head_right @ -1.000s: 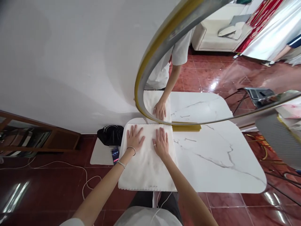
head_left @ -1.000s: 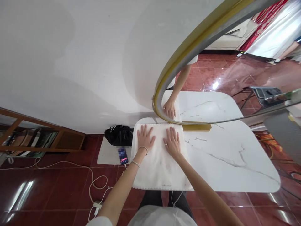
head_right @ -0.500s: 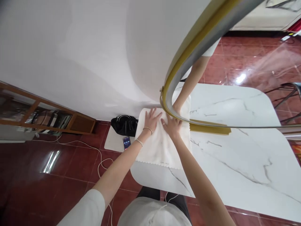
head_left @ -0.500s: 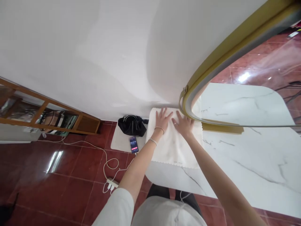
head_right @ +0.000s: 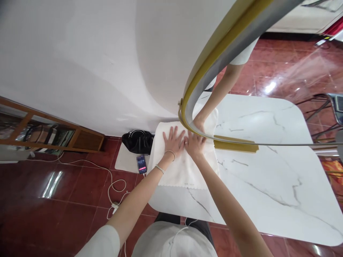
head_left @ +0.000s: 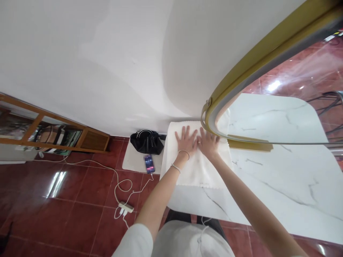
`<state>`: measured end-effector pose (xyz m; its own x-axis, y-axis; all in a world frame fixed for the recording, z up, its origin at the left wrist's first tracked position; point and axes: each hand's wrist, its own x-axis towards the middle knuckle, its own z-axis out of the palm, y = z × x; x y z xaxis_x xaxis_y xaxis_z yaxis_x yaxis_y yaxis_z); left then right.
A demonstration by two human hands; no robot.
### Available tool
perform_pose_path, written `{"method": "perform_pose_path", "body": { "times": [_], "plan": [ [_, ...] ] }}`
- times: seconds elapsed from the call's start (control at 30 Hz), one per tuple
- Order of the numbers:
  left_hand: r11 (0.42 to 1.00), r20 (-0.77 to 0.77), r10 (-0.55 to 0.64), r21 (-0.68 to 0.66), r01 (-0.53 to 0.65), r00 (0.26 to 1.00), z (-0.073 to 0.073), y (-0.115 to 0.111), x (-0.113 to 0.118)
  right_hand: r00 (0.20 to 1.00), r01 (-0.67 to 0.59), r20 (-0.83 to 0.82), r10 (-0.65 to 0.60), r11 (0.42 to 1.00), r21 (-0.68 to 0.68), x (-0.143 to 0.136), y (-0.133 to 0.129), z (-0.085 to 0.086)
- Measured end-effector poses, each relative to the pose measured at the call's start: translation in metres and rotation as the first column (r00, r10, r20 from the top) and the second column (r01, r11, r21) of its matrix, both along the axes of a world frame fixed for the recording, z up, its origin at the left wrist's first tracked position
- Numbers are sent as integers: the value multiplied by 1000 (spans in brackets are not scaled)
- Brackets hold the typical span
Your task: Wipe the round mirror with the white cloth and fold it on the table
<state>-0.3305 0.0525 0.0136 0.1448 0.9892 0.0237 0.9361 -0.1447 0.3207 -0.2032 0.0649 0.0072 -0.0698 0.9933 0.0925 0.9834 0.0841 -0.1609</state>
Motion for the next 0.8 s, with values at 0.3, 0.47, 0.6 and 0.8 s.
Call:
{"method": "perform_pose_path", "body": {
  "times": [0.3, 0.47, 0.6, 0.8],
  "plan": [
    [995, -13, 93, 25, -92, 996, 2, -14, -50, 988, -78, -132, 86, 995, 61, -11, 8, -5],
    [993, -36, 117, 8, -117, 992, 0, -87, -79, 946, -274, -153, 286, 957, 94, -28, -38, -1],
    [987, -37, 160, 30, -159, 986, -3, -152, -85, 891, -437, -106, 441, 897, 57, -34, -121, 3],
    [998, -66, 51, -32, -53, 997, -3, -225, -48, 904, -426, -61, 422, 903, -61, 11, -240, 4]
  ]
}}
